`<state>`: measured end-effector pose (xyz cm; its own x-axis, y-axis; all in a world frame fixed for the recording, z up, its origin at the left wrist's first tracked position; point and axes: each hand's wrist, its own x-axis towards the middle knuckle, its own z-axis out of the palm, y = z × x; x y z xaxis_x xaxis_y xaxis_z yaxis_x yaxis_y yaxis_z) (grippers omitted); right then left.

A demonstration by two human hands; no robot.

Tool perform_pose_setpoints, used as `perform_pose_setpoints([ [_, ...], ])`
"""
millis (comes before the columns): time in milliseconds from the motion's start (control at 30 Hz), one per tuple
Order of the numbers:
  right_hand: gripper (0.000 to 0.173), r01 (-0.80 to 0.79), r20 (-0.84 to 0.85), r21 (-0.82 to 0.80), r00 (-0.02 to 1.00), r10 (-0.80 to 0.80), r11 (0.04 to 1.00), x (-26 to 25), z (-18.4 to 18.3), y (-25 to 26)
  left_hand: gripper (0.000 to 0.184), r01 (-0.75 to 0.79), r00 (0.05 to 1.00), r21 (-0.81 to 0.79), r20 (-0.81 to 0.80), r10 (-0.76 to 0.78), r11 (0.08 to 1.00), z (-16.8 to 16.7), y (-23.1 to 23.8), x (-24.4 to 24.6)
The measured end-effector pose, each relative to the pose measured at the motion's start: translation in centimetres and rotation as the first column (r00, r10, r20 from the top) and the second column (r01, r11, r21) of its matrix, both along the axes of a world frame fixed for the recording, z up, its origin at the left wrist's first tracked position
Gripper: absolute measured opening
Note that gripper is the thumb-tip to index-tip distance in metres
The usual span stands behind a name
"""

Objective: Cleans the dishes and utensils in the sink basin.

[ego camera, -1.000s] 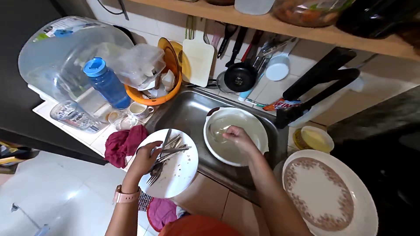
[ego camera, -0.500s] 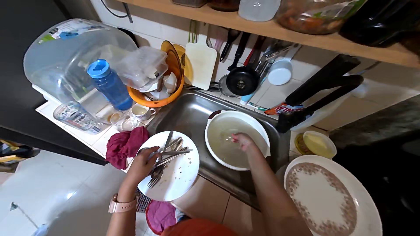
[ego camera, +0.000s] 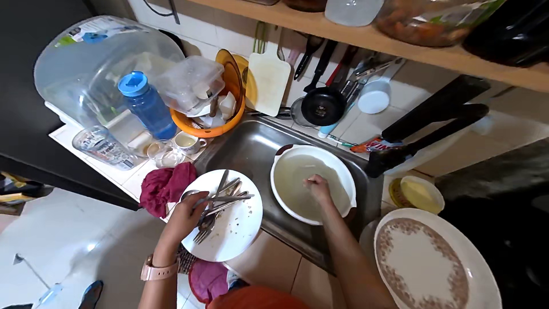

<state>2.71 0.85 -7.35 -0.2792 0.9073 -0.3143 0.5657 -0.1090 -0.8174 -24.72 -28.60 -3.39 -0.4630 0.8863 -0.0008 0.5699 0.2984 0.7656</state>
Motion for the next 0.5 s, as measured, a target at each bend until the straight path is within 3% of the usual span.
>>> perform_pose_setpoints([
  [67, 0.023, 0.249, -0.302, -0.319, 0.888, -0.347, 0.914, -0.2, -0.1, -0.3, 0.034, -0.009, 1.000, 0.005, 0.009, 0.009, 1.000, 0.0, -0.1, 0.0],
  [133, 0.015, 0.279, -0.458, -0.532, 0.699, -0.549, 0.799, -0.3, -0.1, -0.4, 0.034, -0.014, 1.000, 0.012, 0.014, 0.014, 1.000, -0.2, -0.2, 0.1],
  [233, 0.039, 0.200, -0.611, -0.646, 0.443, -0.657, 0.736, -0.7, -0.3, -0.7, 0.033, -0.024, 1.000, -0.005, 0.019, 0.024, 1.000, -0.3, -0.2, 0.4],
  [333, 0.047, 0.131, -0.700, -0.667, 0.227, -0.677, 0.734, -1.8, 0.6, -1.0, 0.033, -0.029, 0.999, -0.029, 0.017, 0.030, 0.999, -0.2, -0.2, 1.0],
  [367, 0.048, 0.119, -0.715, -0.664, 0.190, -0.673, 0.738, -2.2, 1.0, -0.9, 0.033, -0.028, 0.999, -0.038, 0.019, 0.029, 0.999, -0.2, -0.1, 1.2],
  [433, 0.048, 0.115, -0.741, -0.629, 0.210, -0.638, 0.769, -3.1, 2.0, -0.6, 0.033, -0.014, 1.000, -0.049, 0.020, 0.015, 0.999, -0.4, -0.1, 1.4],
  [500, 0.032, 0.136, -0.778, -0.506, 0.356, -0.518, 0.852, -4.2, 3.0, -0.3, 0.032, 0.006, 1.000, -0.050, 0.015, -0.005, 0.999, -0.7, 0.0, 1.7],
])
